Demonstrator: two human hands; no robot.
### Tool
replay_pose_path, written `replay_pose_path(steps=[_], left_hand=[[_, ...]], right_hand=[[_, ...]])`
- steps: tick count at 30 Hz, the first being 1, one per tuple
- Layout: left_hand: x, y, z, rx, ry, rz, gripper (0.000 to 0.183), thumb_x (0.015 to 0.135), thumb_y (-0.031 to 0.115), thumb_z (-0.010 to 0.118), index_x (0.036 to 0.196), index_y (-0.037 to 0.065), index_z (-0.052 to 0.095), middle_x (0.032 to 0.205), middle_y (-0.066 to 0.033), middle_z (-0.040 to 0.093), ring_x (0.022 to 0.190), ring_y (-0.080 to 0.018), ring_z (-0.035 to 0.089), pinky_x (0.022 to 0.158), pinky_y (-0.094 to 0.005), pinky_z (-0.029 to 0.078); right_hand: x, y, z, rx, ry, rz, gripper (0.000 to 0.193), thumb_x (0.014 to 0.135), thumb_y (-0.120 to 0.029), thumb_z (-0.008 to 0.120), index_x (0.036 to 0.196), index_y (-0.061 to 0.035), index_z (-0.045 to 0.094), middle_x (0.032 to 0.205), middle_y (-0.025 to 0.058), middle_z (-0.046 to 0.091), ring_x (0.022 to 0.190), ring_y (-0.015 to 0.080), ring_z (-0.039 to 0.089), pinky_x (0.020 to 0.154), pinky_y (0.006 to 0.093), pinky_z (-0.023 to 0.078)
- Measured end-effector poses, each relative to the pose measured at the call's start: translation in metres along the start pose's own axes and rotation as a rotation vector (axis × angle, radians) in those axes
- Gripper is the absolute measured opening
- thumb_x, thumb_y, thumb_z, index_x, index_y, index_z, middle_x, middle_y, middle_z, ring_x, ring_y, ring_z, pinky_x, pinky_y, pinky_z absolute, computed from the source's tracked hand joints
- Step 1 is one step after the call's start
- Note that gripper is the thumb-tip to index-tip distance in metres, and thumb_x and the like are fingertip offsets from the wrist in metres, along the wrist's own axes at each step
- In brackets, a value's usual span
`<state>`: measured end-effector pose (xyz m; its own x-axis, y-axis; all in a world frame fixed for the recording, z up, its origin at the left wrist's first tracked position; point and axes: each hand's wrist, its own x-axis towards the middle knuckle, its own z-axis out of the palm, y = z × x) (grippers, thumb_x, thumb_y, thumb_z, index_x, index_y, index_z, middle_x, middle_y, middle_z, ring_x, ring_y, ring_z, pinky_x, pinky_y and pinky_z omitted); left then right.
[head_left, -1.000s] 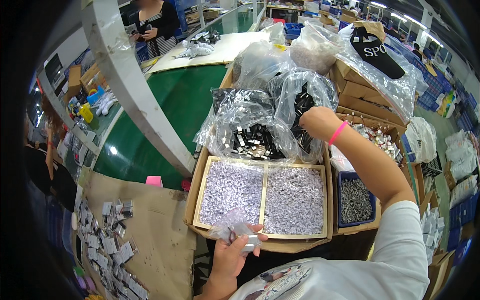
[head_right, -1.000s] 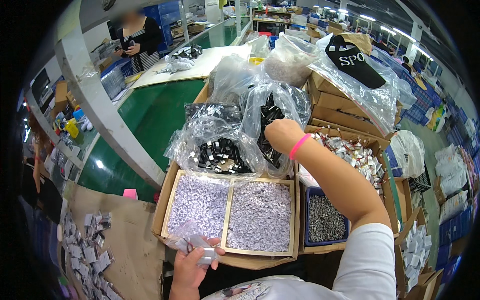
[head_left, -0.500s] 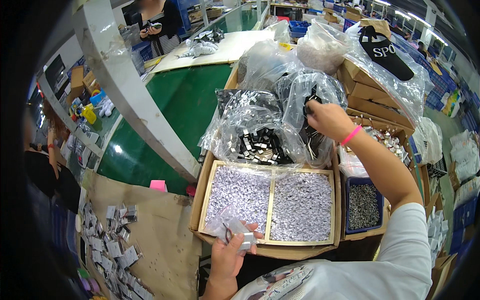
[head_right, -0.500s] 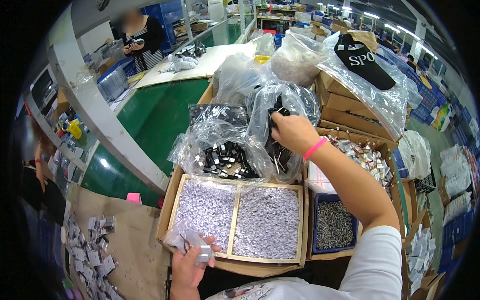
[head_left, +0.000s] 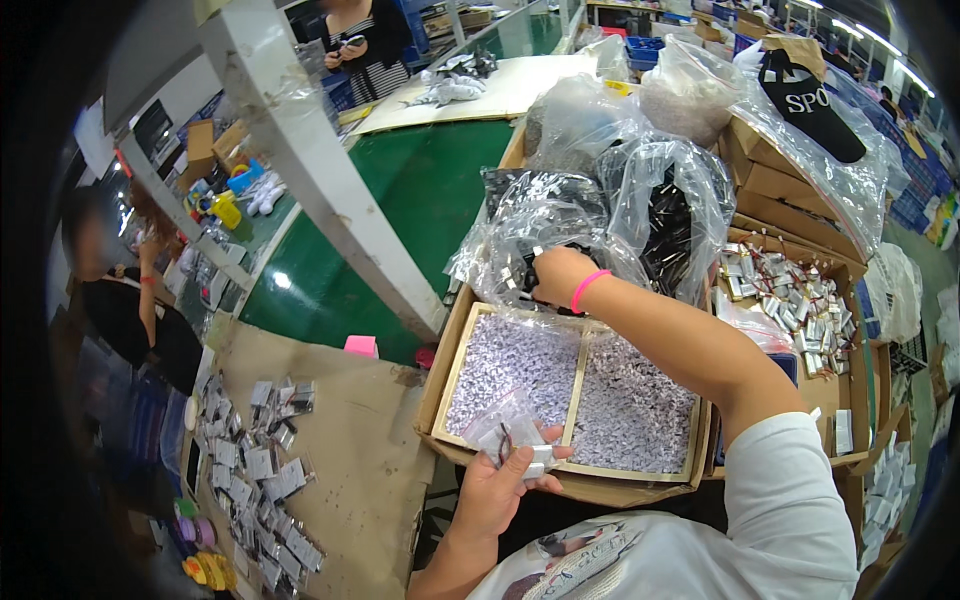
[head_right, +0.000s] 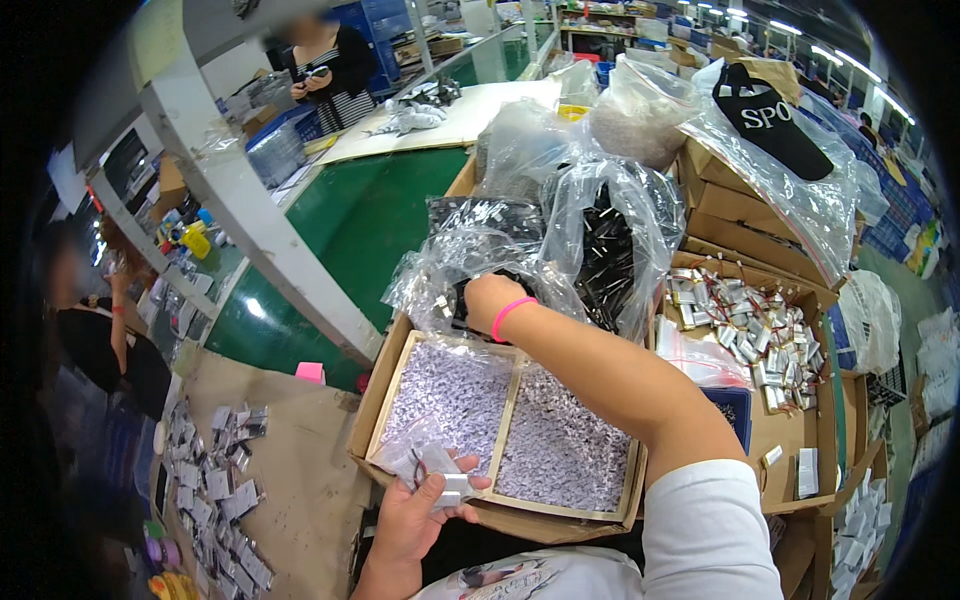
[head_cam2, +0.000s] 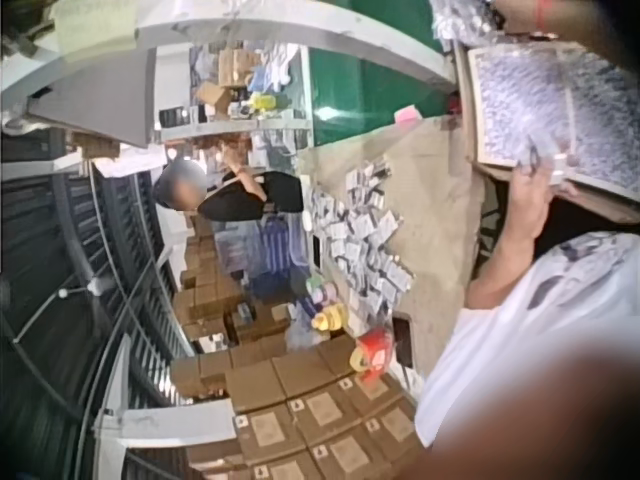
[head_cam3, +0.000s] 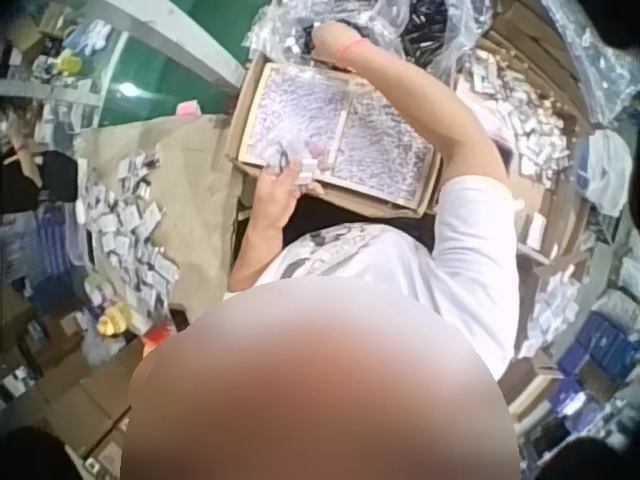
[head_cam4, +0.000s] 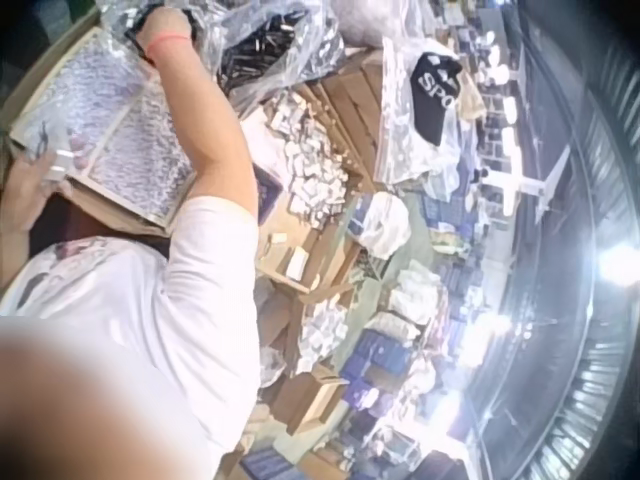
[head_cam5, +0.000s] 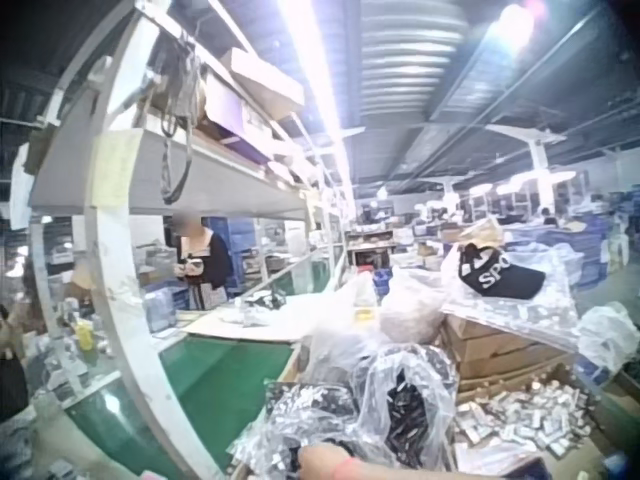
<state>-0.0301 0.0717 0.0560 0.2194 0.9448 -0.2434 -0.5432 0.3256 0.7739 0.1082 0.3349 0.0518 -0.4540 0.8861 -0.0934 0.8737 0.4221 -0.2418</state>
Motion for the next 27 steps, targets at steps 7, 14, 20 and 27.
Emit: replay_pose_path(steps=[7,14,20,27], left_hand=[[-0.006,-0.002,0.005,0.06,0.05,0.053,0.035,0.094,0.015,0.053,0.125,0.0,0.044,0.118,-0.0204,0.057,0.099,-0.0304,0.063,0.06,-0.0346,0.057],[0.002,-0.011,0.023,0.127,-0.048,0.032,0.038,0.093,0.01,0.052,0.129,0.0,0.042,0.117,-0.0191,0.059,0.093,-0.0245,0.064,0.054,-0.0277,0.054],[0.007,-0.029,0.057,0.166,-0.178,-0.097,0.04,0.092,0.008,0.054,0.129,-0.001,0.041,0.118,-0.0165,0.06,0.093,-0.0214,0.064,0.055,-0.0247,0.054],[0.009,-0.04,0.082,0.265,-0.322,-0.108,0.034,0.092,0.007,0.056,0.123,-0.001,0.044,0.11,-0.0093,0.062,0.089,-0.0153,0.063,0.054,-0.0225,0.051]], right_hand=[[-0.042,0.029,-0.029,0.0,0.071,-0.097,0.018,0.075,-0.011,0.059,0.085,-0.0009,0.069,0.085,0.0222,0.066,0.086,0.0371,0.065,0.076,0.0416,0.052],[-0.168,0.04,-0.12,0.414,0.225,-0.358,0.024,0.081,-0.016,0.067,0.1,-0.0023,0.063,0.082,0.0178,0.065,0.072,0.0332,0.062,0.067,0.0356,0.048],[-0.233,0.02,-0.128,0.369,0.288,-0.59,0.019,0.081,-0.012,0.068,0.094,-0.0005,0.061,0.08,0.0146,0.061,0.074,0.032,0.061,0.063,0.0374,0.049],[-0.255,0.036,-0.127,0.314,0.173,-0.682,0.018,0.078,-0.008,0.068,0.095,-0.0044,0.062,0.086,0.01,0.063,0.077,0.0295,0.062,0.065,0.037,0.049]])
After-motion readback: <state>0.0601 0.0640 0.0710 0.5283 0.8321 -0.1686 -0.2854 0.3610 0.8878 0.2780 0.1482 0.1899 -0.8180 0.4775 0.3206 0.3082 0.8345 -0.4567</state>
